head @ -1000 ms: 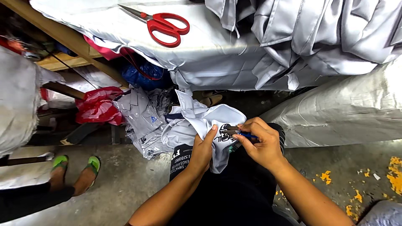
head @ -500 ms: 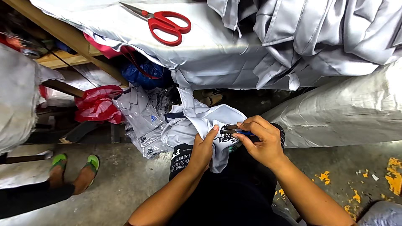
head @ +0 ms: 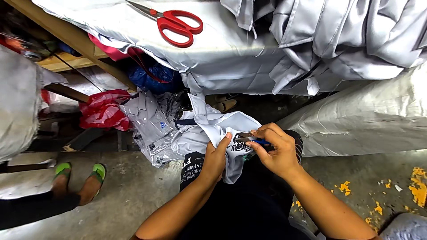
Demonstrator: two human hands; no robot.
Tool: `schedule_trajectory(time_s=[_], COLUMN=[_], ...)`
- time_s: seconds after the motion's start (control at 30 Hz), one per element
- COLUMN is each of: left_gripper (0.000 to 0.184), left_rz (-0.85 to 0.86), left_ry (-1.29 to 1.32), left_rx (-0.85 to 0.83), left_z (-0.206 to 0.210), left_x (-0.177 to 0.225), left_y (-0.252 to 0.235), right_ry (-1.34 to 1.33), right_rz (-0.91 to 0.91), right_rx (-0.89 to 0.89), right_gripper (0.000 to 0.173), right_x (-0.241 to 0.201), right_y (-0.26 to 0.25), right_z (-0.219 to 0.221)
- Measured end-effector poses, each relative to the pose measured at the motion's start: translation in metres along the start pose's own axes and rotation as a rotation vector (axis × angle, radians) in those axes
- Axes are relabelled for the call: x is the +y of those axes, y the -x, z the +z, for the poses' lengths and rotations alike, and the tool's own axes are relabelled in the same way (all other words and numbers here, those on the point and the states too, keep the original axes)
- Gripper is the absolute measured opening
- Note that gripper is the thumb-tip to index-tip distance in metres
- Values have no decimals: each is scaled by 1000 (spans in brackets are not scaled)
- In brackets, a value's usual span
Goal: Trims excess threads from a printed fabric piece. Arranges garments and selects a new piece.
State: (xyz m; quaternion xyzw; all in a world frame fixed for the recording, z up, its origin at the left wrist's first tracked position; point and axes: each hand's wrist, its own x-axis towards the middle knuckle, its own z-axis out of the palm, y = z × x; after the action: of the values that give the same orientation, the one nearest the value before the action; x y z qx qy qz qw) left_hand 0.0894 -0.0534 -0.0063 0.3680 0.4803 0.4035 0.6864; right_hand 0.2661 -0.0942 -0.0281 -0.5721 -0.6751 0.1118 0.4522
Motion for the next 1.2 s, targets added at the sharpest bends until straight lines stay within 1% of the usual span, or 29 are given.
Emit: schedule_trajectory(time_s=[0.1,0.2,0.27,0.4,0.47,0.63,0.73,0.83,0.97,1.03,1.07,1.13,1.2], left_gripper=[17,18,18,17,17,17,17,16,17,19,19,19,19], left_rz=[-10,-17,-10,17,19,11,14,43,117,131,127,113,89], left_ry=[7,7,1,-21,-26,-39,-49,-44,-23,24,50,87,97], left_rx=[8,5,6,10,10,1,-13,-26,-20,17,37,68,89], left_z=[0,0,0,0,-1,-2,-2,-3,-1,4,6,10,12], left_x=[0,-1,-2,-2,-2,-2,0,-2,-11,-13,-13,-11,-9], left_y=[1,0,1,1,1,0,0,0,2,3,3,3,3], right_ry=[7,89,114,10,-13,99,92,-9,-262,-272,-224,-104,-49], right_rz=[0,-87,-108,14,27,-130,-167,-115,161,236,227,144,72], right_rx=[20,52,56,29,31,44,36,12,-66,-53,-35,24,79], right_gripper=[21,19,19,21,21,17,15,15,17,19,21,25,24], right_x=[-1,-1,-1,-3,-3,-1,2,4,1,-2,-4,-7,-8], right_y=[3,3,3,4,5,3,-1,-5,-8,-5,-2,1,4], right_z=[2,2,1,2,3,2,0,-3,-6,-2,0,4,7])
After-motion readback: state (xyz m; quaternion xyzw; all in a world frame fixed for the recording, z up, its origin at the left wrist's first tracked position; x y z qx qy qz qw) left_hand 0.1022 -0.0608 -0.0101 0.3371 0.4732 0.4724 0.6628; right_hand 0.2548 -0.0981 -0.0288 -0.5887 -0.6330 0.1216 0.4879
